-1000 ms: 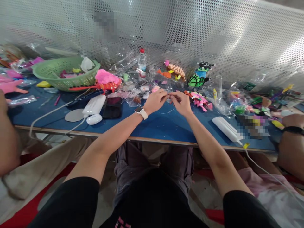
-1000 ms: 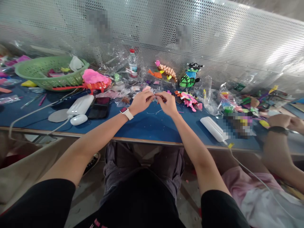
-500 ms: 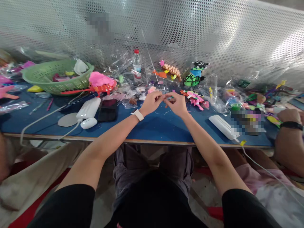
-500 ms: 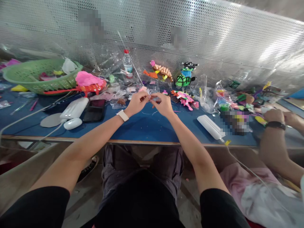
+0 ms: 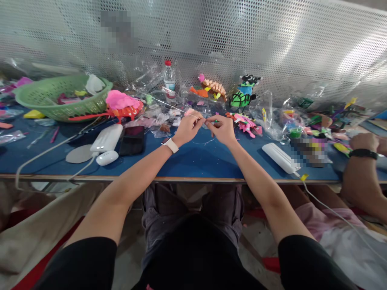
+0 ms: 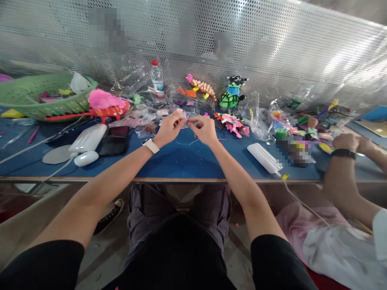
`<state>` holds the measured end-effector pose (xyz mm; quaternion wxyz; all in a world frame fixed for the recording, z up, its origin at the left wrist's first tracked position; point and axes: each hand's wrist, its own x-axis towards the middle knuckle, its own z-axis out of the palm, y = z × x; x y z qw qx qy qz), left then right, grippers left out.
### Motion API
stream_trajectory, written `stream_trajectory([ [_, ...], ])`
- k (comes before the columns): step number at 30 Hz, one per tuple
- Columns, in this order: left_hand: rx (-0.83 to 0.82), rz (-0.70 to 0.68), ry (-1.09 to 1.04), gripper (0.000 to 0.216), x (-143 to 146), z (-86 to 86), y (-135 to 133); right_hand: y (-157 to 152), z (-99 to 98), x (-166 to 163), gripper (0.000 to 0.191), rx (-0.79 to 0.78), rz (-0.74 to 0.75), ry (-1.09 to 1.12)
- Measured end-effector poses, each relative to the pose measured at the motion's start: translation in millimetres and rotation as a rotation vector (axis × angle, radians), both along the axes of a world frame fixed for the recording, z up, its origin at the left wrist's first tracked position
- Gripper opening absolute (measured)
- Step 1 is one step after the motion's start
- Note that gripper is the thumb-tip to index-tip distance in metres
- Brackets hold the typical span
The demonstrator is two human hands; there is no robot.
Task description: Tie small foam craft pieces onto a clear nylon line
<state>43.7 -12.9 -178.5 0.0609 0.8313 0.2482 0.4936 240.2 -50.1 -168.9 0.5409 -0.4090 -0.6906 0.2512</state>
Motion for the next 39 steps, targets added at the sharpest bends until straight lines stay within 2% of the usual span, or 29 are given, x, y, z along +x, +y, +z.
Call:
stream_trajectory([
  [4,0.021,0.008,-0.013,0.037,-1,0.0,2,1,0.3,-1,0.032,-0.021,-0.024,0.001],
  [11,0.116,0.132,-0.036,0.033,-2,-5.0,6,4,-3.1,1,0.033,0.028,0.006,0.027],
  [18,0.151,0.111,-0.021,0.035,-3,-9.8,9,6,-3.8,2,0.042,0.064,0.017,0.013],
  [24,0.17,0.178,-0.063,0.032,-6,-5.3,6,6,-3.5,1,0.039,0.05,-0.006,-0.001],
  [27,0.147,0.148,-0.082,0.03,-7,-1.1,5,7,-3.4,1,0.038,0.027,-0.006,0.005],
  [33,0.029,0.001,-0.134,0.024,-2,1.7,-2,3,-0.4,-1,0.038,-0.041,0.03,0.025],
  [39,0.011,0.01,-0.077,0.023,-3,1.3,-1,1,3.0,-1,0.038,-0.085,0.079,-0.005],
])
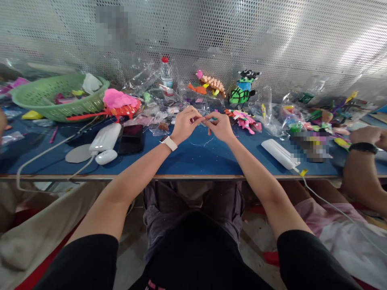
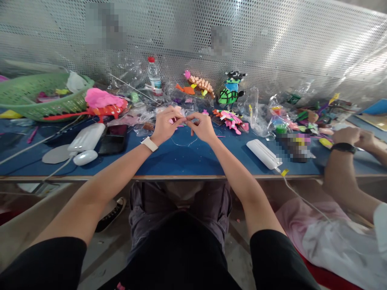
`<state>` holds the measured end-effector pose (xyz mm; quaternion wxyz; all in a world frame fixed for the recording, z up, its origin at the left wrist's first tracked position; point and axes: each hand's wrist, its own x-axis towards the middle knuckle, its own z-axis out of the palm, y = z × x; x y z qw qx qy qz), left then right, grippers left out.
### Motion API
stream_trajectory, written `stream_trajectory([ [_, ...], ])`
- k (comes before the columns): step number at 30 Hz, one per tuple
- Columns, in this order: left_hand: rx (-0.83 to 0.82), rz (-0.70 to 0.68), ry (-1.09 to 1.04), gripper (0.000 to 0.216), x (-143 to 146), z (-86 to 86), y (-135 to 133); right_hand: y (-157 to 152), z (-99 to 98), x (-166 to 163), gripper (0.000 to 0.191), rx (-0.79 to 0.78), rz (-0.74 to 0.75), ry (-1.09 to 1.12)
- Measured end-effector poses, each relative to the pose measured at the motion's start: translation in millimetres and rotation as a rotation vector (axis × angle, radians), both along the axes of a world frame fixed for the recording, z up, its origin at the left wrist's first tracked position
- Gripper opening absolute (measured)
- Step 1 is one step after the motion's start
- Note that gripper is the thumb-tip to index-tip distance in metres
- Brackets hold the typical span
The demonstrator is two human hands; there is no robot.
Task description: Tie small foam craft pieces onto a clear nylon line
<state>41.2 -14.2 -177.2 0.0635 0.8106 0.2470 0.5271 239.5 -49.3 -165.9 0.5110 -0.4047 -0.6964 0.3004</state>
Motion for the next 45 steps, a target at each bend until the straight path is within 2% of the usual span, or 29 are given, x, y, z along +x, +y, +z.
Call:
stream_trajectory([
  [5,0.065,0.043,0.07,0.017,-4,-2.7,5,3,-0.4,-3,0.04,-0.077,0.019,0.008],
  [10,0.068,0.051,0.111,0.021,-4,-4.9,8,2,-0.1,-3,0.041,-0.239,0.036,0.115],
  [17,0.042,0.041,0.128,0.026,-4,-4.9,8,2,5.2,3,0.023,-0.454,0.107,0.25],
  [22,0.074,0.035,0.148,0.023,-5,-5.8,5,4,7.6,7,0.026,-0.593,0.161,0.287],
  [33,0.064,0.03,0.134,0.024,-3,-5.4,3,2,5.2,1,0.033,-0.437,0.14,0.295],
  [37,0.006,0.013,0.088,0.029,-2,-3.8,2,0,3.6,-3,0.041,-0.284,0.088,0.222],
  [42,-0.062,0.033,0.026,0.03,0,-4.5,6,-3,1.5,-3,0.035,-0.049,0.015,0.082],
  [45,-0.079,0.03,-0.015,0.027,0,-6.3,8,-4,1.5,-3,0.036,0.013,-0.018,0.053],
])
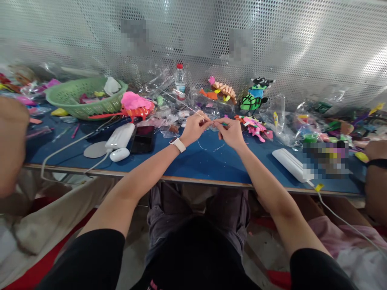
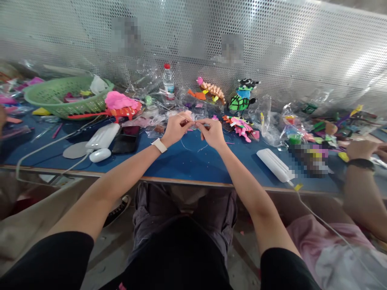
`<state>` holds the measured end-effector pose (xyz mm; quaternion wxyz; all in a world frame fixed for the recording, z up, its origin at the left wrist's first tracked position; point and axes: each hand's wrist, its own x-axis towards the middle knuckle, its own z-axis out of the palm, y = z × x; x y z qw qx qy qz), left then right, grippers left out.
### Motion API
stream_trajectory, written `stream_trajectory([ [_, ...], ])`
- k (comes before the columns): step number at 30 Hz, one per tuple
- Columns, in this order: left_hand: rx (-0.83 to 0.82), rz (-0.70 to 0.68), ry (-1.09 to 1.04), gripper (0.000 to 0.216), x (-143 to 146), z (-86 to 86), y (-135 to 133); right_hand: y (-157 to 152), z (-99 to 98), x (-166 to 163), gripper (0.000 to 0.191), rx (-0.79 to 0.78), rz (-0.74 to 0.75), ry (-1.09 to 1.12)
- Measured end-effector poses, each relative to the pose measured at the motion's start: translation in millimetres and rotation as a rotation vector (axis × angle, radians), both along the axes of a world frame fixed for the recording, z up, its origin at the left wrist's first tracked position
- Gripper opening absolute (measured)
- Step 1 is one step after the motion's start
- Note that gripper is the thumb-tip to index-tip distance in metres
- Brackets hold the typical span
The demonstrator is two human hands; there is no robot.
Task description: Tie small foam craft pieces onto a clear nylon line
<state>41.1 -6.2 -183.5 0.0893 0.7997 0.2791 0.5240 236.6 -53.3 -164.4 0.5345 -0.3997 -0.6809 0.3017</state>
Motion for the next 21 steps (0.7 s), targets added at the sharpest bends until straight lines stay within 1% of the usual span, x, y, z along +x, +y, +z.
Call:
stream_trajectory([
  [3,0.002,0.035,-0.016,0.026,0.3,-1.1,0.7,1.3,0.0,0.1,0.043,-0.009,-0.023,0.037],
  [6,0.012,0.033,-0.023,0.03,1.1,-1.4,1.1,3.7,-0.5,1.7,0.049,-0.027,-0.018,0.048],
  [11,0.001,0.044,-0.028,0.031,1.0,0.1,-0.1,3.8,0.2,3.5,0.046,-0.037,-0.035,0.023],
  [14,0.018,0.018,-0.021,0.03,-0.7,2.4,-2.5,2.1,2.1,2.4,0.046,-0.034,-0.019,0.016],
  [17,0.037,-0.022,-0.033,0.033,-1.9,4.2,-4.4,2.2,3.1,1.7,0.05,-0.064,0.025,0.0],
  [21,0.003,-0.061,-0.057,0.041,-1.8,5.1,-4.9,5.9,0.9,3.0,0.055,-0.123,0.07,0.051],
])
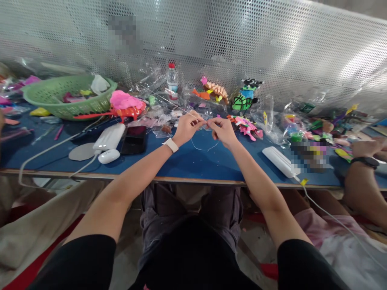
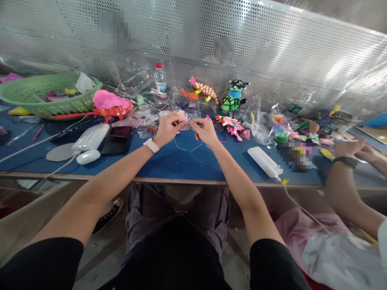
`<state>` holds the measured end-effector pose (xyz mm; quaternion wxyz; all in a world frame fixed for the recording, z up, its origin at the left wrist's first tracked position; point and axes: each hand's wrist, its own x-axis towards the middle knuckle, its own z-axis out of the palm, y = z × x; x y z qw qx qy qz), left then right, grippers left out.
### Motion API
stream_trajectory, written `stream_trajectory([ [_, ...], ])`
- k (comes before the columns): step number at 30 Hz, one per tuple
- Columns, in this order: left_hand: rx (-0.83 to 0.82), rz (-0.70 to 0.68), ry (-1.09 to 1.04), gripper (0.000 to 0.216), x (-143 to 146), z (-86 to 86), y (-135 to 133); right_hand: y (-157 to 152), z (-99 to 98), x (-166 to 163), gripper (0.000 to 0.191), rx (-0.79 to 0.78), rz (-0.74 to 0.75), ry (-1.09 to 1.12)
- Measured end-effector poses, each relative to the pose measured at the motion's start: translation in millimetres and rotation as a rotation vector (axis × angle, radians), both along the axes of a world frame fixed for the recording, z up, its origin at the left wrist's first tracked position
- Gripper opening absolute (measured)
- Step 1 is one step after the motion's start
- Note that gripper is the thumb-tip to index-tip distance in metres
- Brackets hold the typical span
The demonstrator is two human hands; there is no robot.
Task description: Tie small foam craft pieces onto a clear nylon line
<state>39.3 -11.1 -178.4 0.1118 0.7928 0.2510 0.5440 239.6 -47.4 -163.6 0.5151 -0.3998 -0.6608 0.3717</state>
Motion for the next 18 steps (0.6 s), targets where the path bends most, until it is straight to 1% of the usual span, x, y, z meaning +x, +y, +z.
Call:
stream_trajectory([
  [2,-0.024,-0.003,-0.006,0.043,1,0.2,0,2,-1.8,1,0.055,-0.006,-0.001,0.027],
  [4,-0.062,0.004,-0.002,0.044,1,0.4,-1,2,-3.0,1,0.05,0.025,-0.023,0.028],
  [8,-0.103,0.027,-0.005,0.042,2,-0.2,-1,1,-3.0,-2,0.032,0.124,-0.081,-0.012],
  [11,-0.1,0.035,0.025,0.039,2,-1.8,2,-1,-2.0,-3,0.019,0.154,-0.144,-0.057],
  [14,-0.028,0.04,0.114,0.034,-1,-2.7,8,-3,-1.2,-3,0.011,0.178,-0.188,-0.108],
  [18,0.101,0.063,0.187,0.028,-5,-1.2,11,-3,-1.0,-3,0.013,0.177,-0.198,-0.131],
])
